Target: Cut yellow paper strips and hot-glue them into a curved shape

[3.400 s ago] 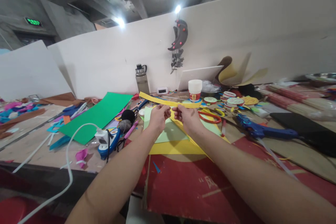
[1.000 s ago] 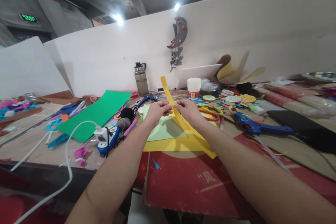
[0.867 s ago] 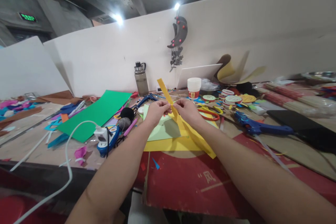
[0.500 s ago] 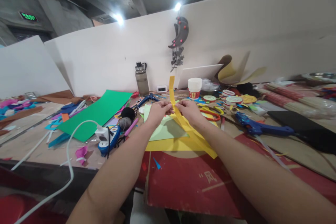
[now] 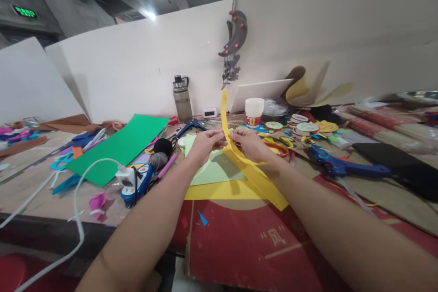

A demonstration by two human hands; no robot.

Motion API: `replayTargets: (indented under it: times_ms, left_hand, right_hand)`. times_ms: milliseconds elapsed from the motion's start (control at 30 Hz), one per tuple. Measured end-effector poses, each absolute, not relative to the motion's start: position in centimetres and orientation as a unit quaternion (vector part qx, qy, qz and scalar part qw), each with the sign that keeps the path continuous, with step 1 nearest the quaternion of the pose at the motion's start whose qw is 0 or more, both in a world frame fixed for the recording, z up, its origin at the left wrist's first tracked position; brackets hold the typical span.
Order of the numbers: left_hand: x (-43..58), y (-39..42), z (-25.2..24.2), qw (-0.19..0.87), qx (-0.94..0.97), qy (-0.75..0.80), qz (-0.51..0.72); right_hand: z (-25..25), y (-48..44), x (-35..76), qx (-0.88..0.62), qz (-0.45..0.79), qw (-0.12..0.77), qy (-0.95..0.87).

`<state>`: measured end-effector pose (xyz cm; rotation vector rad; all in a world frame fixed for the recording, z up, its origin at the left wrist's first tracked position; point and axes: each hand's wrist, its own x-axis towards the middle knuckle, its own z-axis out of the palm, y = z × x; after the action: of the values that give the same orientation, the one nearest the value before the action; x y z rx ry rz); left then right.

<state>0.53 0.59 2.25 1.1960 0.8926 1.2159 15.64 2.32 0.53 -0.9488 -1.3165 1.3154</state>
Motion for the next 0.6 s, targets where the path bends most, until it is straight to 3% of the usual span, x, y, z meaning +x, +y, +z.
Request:
replayTargets:
  times_ms: [433, 600]
  left_hand:
    - [0.7, 0.8, 2.0, 0.374, 0.564, 0.508, 0.533]
    - [0.7, 0.2, 2.6, 0.465, 0.569, 0.455, 0.503]
  right_hand:
    - [0.2, 2.0, 14.6, -0.419, 0.445, 0.516, -0.601]
    - [0.3, 1.9, 15.2, -0.455, 0.382, 0.521, -0.613]
